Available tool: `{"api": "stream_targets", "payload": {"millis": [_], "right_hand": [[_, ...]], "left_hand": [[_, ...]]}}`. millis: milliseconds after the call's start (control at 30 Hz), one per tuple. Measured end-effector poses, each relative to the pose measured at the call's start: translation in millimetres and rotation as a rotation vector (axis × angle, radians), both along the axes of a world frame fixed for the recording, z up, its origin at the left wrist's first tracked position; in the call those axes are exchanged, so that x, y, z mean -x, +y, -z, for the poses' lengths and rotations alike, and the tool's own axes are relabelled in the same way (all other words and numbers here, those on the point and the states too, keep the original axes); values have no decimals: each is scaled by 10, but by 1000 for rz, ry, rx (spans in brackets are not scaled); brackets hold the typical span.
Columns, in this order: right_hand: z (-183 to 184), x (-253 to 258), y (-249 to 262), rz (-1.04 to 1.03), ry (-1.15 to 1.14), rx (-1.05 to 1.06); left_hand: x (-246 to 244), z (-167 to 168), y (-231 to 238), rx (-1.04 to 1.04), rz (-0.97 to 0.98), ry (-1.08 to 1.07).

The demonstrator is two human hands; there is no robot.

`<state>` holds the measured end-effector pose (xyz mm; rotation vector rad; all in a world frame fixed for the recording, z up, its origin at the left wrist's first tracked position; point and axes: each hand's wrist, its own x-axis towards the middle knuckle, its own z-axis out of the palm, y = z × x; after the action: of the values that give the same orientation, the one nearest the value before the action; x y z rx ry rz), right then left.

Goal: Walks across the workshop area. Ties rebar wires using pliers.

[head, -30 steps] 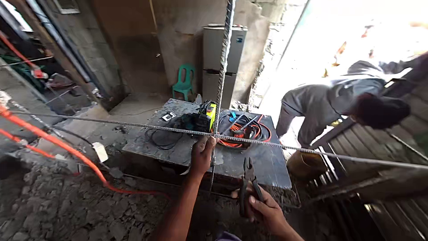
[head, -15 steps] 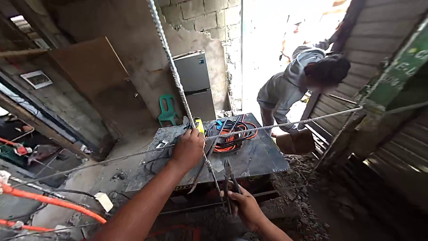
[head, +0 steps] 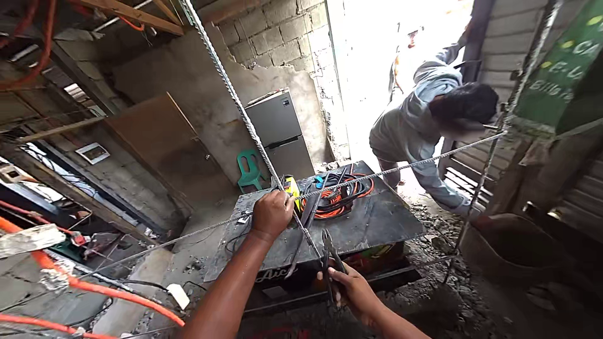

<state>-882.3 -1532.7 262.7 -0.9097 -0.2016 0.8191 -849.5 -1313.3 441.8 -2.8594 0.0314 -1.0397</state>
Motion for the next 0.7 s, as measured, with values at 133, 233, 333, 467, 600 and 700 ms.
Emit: {"api": "stream_targets", "payload": {"millis": [133, 233, 333, 467, 600, 700], "right_hand": [[-105, 44, -17, -131, -75, -44], [-199, 75, -45, -209, -127, -77], [-280, 44, -60, -272, -148, -85], [-406, -65, -22, -316, -134, -63], [-550, -137, 47, -337, -82, -121], [-639, -218, 136, -408, 0, -261]], "left_hand": [[119, -120, -26, 411, -112, 92], [73, -309, 82, 567, -104, 302], [-21, -572, 209, 551, -17, 590], [11, -829, 170, 384, 6, 711], [-18, -765, 140, 329, -6, 680], [-93, -629, 126, 365, -51, 585]]}}
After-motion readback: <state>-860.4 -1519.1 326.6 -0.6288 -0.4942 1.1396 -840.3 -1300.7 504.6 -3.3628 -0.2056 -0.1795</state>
